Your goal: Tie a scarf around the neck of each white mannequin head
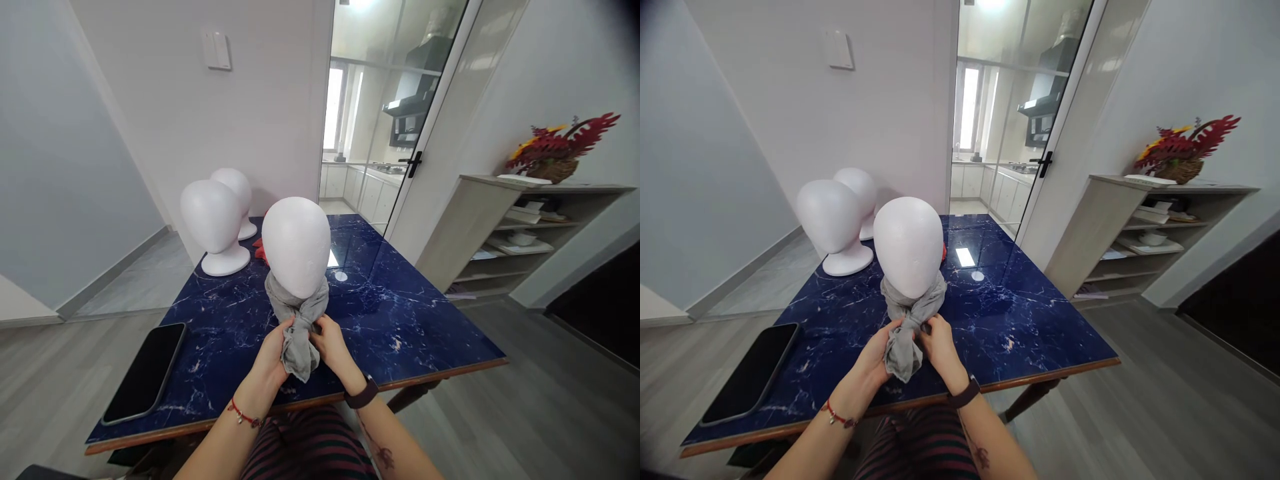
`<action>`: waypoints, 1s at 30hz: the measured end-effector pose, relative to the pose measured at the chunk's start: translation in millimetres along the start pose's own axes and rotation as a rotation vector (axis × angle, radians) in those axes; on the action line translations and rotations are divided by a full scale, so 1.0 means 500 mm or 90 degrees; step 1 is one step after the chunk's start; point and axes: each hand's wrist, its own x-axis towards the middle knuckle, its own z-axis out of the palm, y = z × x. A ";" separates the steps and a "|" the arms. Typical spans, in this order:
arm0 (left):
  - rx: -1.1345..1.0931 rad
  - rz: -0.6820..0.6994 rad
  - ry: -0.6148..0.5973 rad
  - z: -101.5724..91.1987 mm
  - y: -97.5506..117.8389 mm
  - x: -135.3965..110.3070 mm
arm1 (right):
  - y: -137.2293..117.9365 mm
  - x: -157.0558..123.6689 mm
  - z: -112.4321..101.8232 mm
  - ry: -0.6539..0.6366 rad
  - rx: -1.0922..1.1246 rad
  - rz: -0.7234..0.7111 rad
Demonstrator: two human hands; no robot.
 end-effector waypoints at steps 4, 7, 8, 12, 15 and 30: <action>0.030 0.099 0.042 -0.012 -0.015 0.009 | -0.005 -0.006 0.002 0.073 -0.056 -0.036; 0.049 0.146 0.054 -0.015 -0.023 0.011 | -0.002 -0.003 0.003 0.039 0.023 -0.002; 0.054 0.150 0.057 -0.014 -0.025 0.011 | -0.001 -0.001 0.004 0.032 0.071 0.013; 0.062 0.156 0.085 -0.009 -0.026 0.012 | -0.008 0.009 0.008 0.010 0.388 0.155; 0.061 0.168 0.097 -0.012 -0.027 0.016 | -0.025 0.016 0.002 -0.061 0.619 0.266; -0.020 -0.007 0.019 -0.015 -0.019 0.024 | -0.032 0.039 0.014 0.096 0.742 0.282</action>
